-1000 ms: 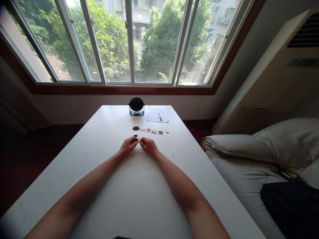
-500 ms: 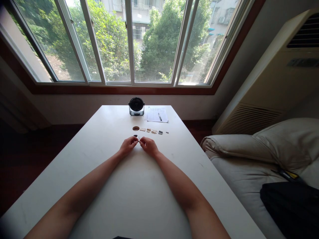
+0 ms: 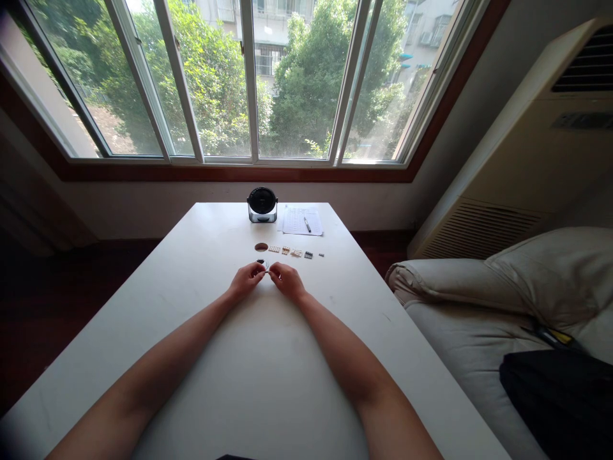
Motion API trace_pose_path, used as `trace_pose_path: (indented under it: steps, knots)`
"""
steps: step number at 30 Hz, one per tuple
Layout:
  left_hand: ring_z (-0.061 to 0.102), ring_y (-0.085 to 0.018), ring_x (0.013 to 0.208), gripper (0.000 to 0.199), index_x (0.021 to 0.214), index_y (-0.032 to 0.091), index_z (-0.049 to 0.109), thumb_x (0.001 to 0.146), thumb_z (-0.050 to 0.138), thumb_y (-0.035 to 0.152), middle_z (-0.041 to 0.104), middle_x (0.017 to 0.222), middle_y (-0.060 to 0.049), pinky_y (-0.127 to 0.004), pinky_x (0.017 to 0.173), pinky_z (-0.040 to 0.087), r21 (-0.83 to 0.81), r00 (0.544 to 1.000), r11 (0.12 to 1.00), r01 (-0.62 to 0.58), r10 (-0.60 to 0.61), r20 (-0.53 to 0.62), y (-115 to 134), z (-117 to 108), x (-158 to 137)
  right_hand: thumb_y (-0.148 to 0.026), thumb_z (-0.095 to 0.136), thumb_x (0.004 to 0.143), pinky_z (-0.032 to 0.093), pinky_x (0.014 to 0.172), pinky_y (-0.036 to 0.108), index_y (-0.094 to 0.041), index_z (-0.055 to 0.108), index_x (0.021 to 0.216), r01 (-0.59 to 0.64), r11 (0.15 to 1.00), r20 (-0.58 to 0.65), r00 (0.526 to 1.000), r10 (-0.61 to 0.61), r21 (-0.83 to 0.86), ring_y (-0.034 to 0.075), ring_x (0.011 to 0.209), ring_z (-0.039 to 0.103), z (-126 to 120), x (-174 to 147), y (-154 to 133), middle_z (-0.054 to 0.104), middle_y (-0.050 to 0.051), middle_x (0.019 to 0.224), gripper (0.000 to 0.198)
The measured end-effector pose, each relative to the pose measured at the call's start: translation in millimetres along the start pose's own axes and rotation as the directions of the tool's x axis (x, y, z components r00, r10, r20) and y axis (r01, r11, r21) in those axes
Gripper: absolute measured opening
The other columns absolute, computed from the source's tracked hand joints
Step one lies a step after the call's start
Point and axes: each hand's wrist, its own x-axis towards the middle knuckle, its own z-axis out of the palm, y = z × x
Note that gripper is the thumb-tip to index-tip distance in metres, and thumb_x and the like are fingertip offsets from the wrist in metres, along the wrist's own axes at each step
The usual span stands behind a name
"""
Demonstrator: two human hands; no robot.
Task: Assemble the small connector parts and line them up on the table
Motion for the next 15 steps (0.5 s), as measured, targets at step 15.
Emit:
trace_pose_path:
  steps: [15]
  knots:
    - [0.059, -0.015, 0.070, 0.019, 0.088, 0.019, 0.068, 0.089, 0.054, 0.032, 0.069, 0.082, -0.003, -0.026, 0.066, 0.044, 0.023, 1.000, 1.000, 0.018, -0.019, 0.019, 4.9, -2.4, 0.4, -0.027, 0.059, 0.087, 0.044, 0.070, 0.025, -0.023, 0.065, 0.095, -0.004, 0.999, 0.017, 1.000, 0.004, 0.037, 0.014, 0.069, 0.057, 0.9, -1.4, -1.3, 0.067, 0.000, 0.079, 0.010]
